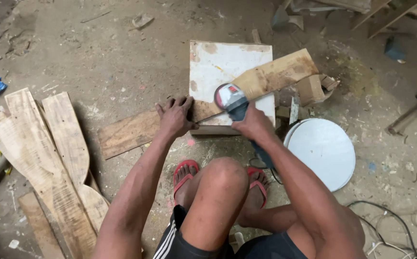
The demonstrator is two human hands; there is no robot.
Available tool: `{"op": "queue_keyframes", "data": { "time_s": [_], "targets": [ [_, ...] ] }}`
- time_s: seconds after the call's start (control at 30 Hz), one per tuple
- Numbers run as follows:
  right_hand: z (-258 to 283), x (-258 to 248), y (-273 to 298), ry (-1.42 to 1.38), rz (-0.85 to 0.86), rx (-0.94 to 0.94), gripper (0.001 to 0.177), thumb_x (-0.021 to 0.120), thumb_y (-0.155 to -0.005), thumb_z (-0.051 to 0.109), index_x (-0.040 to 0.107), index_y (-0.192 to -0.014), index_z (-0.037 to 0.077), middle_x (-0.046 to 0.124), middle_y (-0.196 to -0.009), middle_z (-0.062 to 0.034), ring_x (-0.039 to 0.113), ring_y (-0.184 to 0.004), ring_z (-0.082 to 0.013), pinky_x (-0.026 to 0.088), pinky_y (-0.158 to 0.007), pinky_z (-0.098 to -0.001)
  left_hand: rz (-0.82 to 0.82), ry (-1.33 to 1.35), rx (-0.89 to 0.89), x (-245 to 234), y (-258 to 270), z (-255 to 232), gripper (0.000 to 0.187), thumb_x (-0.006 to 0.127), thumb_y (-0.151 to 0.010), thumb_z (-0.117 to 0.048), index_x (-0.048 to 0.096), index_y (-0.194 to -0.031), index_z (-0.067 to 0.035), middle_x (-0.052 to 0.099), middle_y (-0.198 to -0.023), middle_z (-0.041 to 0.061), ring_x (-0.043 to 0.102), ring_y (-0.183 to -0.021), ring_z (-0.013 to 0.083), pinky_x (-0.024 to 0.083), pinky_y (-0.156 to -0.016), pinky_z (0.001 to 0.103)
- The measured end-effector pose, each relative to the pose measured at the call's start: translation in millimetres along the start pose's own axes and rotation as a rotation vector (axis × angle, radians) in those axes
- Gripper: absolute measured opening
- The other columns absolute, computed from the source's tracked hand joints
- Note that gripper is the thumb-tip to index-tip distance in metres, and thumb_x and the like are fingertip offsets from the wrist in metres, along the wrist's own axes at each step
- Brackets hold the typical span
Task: The person uses an angle grinder to sand the edges and surfaces of a long, curved piece of wood. They hold the wood with their left hand and move the grinder along its length, flipping the wood over to work on different sides.
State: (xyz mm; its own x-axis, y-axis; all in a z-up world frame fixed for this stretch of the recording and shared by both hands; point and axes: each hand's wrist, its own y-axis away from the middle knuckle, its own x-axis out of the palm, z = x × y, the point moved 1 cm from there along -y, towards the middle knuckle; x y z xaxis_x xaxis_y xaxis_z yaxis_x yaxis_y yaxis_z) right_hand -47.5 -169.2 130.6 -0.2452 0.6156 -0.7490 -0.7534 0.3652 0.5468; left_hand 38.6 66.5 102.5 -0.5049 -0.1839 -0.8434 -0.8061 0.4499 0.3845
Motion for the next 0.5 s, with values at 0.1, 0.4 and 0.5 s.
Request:
{"op": "queue_keyframes", "data": {
  "time_s": [0.1, 0.4, 0.5],
  "targets": [
    [-16, -29, -6, -0.022, -0.054, 0.083, 0.083, 0.077, -0.074, 0.048, 0.048, -0.137, 0.003, 0.064, -0.133, -0.0296, 0.059, -0.129, -0.0466, 0.049, -0.104, -0.0604, -0.014, 0.016, 0.012, 3, -6, 6, 0.097, 0.087, -0.074, -0.040, 0.041, -0.157, -0.020, 0.042, -0.156, 0.010, 0.033, -0.144, 0.0460, 0.015, -0.109, 0.086],
    [-57, -55, -15, -0.113, -0.238, 0.108, 0.075, 0.081, -0.076, 0.033, 0.053, -0.133, -0.008, 0.064, -0.122, -0.0349, 0.060, -0.120, -0.0547, 0.048, -0.099, -0.0647, -0.020, -0.012, 0.008, -1, 2, -4, 0.091, 0.083, -0.077, -0.038, 0.040, -0.156, -0.023, 0.043, -0.155, 0.008, 0.034, -0.144, 0.0427, 0.015, -0.109, 0.084],
    [-33, -28, 5, -0.152, -0.167, 0.064, 0.071, 0.077, -0.079, 0.028, 0.056, -0.134, -0.011, 0.065, -0.120, -0.0378, 0.061, -0.119, -0.0561, 0.050, -0.099, -0.0659, -0.011, -0.018, 0.007, 3, 0, 0, 0.092, 0.083, -0.077, -0.039, 0.040, -0.157, -0.023, 0.042, -0.156, 0.008, 0.034, -0.144, 0.0429, 0.017, -0.109, 0.083]
  ]
}}
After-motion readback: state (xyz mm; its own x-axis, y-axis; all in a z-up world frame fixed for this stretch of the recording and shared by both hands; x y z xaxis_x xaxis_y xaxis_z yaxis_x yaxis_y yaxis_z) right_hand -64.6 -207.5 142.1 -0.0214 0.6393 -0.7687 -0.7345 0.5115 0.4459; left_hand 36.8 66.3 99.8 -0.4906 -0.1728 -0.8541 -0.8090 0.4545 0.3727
